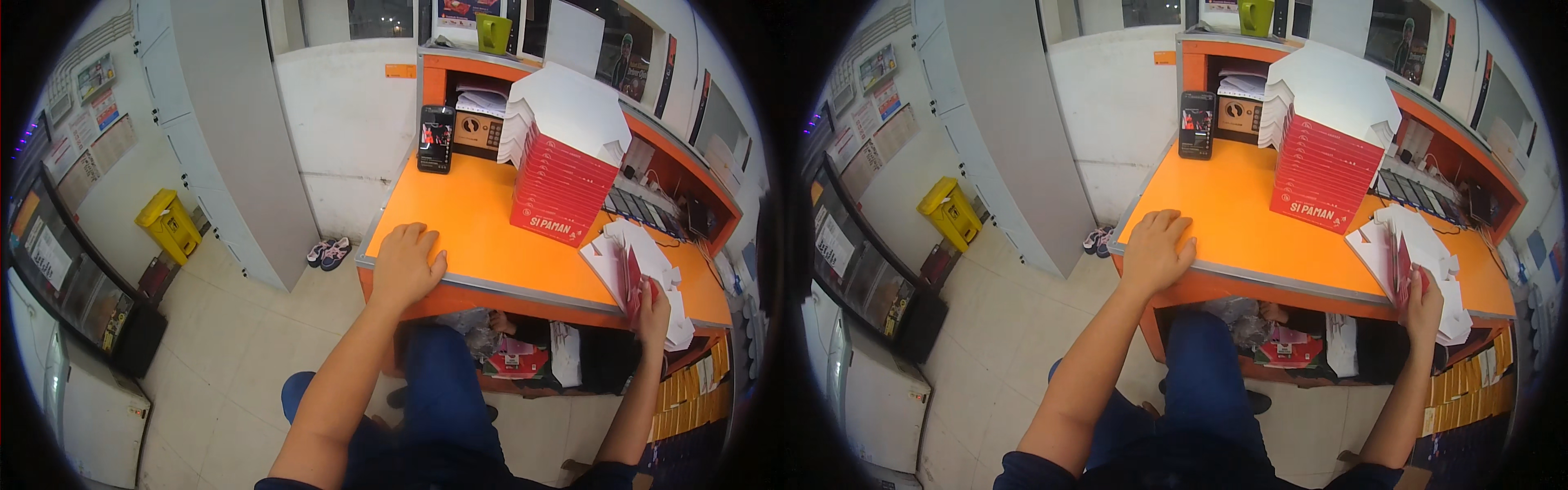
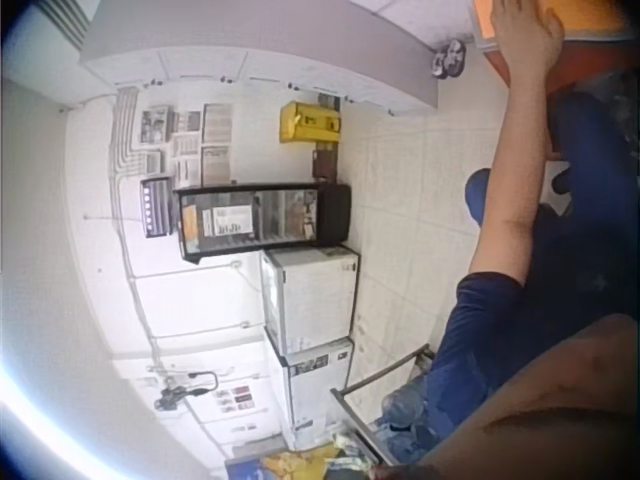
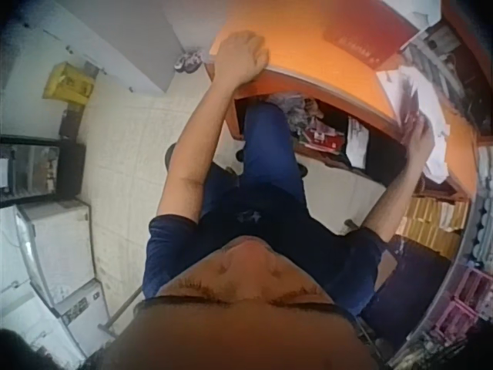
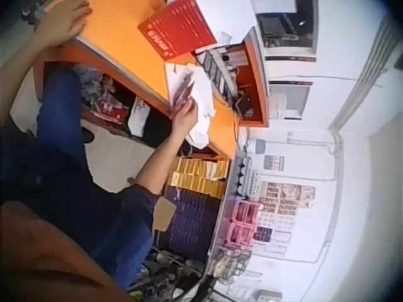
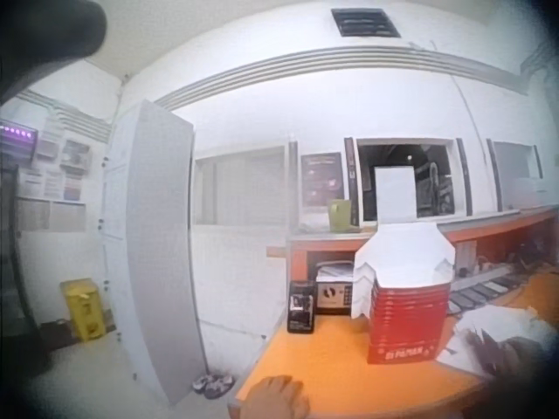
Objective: The person folds flat white cardboard pieces into box shapes by hand, creasing the flaps and tucking them into slots. They then stack the assembled boxes on an orange counter next to a stack of red boxes.
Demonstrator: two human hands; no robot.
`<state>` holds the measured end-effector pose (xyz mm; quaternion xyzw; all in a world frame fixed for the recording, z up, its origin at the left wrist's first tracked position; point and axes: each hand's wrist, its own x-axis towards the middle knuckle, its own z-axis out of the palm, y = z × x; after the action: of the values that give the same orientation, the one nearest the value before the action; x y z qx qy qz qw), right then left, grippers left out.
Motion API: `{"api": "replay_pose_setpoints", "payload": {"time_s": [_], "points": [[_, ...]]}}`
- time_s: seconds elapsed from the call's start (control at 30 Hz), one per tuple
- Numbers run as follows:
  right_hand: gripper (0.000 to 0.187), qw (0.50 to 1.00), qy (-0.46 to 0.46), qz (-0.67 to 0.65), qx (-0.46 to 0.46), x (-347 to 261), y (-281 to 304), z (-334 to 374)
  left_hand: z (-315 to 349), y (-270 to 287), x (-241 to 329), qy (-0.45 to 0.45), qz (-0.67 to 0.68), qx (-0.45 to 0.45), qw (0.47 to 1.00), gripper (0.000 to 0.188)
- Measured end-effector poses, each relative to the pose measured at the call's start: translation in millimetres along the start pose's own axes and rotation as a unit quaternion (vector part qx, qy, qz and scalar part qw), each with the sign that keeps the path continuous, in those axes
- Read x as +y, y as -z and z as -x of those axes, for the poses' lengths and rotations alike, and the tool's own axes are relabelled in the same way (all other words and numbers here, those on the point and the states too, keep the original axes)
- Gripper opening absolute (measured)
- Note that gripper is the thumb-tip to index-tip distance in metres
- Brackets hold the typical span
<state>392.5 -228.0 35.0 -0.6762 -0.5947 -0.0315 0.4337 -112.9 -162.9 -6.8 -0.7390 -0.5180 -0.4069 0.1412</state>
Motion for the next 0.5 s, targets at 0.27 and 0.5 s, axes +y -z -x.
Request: {"api": "replay_pose_setpoints", "payload": {"time_s": [0.27,0.5], "points": [[0.035,0.996,-0.01,0.031,-0.079,-23.0,12.0,26.3,1.5,5.4,0.1,-0.007,0.018,-0.016,1.0,0.04],[0.036,0.993,-0.011,0.03,-0.118,1.4,12.0,19.4,7.6,18.4,3.2,-0.004,-0.009,-0.053,0.999,0.044]]}}
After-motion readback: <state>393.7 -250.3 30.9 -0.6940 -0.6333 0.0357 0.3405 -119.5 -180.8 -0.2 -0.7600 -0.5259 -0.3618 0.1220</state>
